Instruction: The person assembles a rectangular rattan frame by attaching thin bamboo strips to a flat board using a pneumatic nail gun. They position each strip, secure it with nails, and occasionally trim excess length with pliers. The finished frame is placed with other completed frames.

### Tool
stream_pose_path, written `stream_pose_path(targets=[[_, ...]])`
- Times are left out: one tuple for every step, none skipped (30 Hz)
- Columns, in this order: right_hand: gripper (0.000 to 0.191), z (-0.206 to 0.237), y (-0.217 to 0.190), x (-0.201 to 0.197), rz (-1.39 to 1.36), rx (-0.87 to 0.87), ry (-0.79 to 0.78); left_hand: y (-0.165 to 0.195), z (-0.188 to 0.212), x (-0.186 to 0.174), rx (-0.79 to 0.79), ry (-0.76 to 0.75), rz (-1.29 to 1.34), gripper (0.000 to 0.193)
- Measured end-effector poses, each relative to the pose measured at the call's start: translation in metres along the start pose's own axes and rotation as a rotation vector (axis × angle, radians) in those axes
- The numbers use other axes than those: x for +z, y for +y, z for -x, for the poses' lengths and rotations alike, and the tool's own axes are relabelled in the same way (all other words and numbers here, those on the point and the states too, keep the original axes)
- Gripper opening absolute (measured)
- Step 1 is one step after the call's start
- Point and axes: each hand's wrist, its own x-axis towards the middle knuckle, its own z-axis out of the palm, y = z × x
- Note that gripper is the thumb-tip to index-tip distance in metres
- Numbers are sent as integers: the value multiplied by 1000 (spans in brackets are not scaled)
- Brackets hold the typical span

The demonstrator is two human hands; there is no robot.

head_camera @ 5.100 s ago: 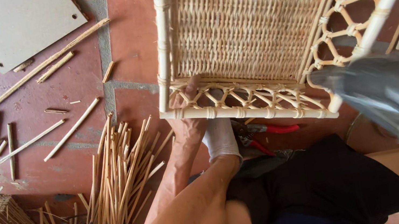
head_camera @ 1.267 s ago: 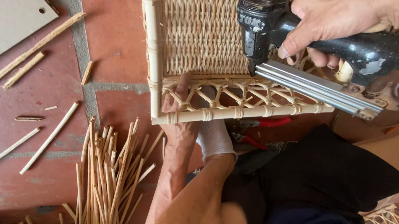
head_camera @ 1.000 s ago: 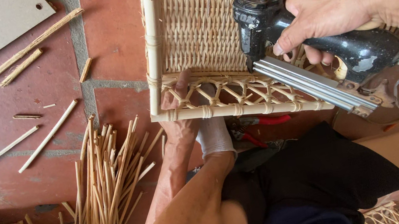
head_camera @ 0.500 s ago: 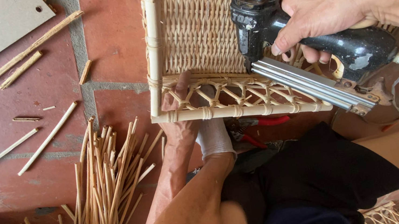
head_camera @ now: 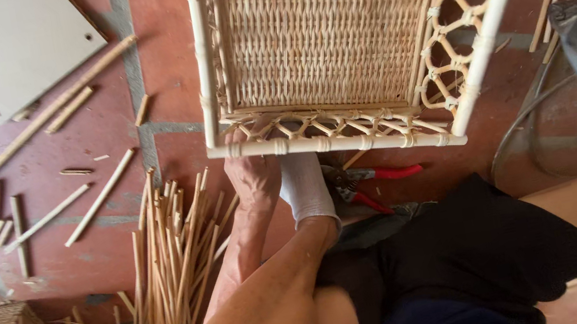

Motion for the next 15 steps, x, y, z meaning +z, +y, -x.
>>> stream_pose_path(targets=[[44, 8, 4, 15, 74, 26, 81, 4, -6, -4, 0, 37, 18, 16], [45, 16, 7, 27, 160, 46, 151, 10, -12, -10, 45, 70, 15, 15], [46, 21, 8, 37, 313, -82, 313, 17, -19, -19, 83, 105, 8, 16], [48, 25, 9, 44, 458, -190, 475, 25, -27, -28, 118, 143, -6, 17], [68, 31, 7, 52, 594, -372, 641, 33, -37, -34, 113, 150, -40, 15], [60, 33, 4, 59, 586, -387, 575, 44, -48, -41, 109, 155, -71, 14], [52, 36, -1, 68, 579, -397, 514, 53, -59, -46, 108, 164, -96, 12], [45, 37, -5, 74, 575, -403, 460, 62, -71, -52, 146, 175, -135, 20], [42, 39, -8, 81, 590, -405, 578, 70, -82, -57, 180, 188, -175, 29], [40, 40, -11, 88, 606, -405, 694, 77, -91, -60, 213, 199, -214, 38], [39, 38, -13, 94, 621, -404, 814, 83, -100, -62, 198, 142, -210, 53], [40, 35, -14, 100, 596, -385, 808, 88, -107, -64, 179, 79, -210, 68], [42, 33, -14, 107, 572, -368, 789, 91, -110, -65, 155, 6, -209, 83], [44, 30, -14, 113, 546, -350, 772, 95, -113, -66, 215, 23, -221, 88], [41, 26, -14, 120, 534, -345, 807, 98, -116, -66, 279, 44, -232, 93]])
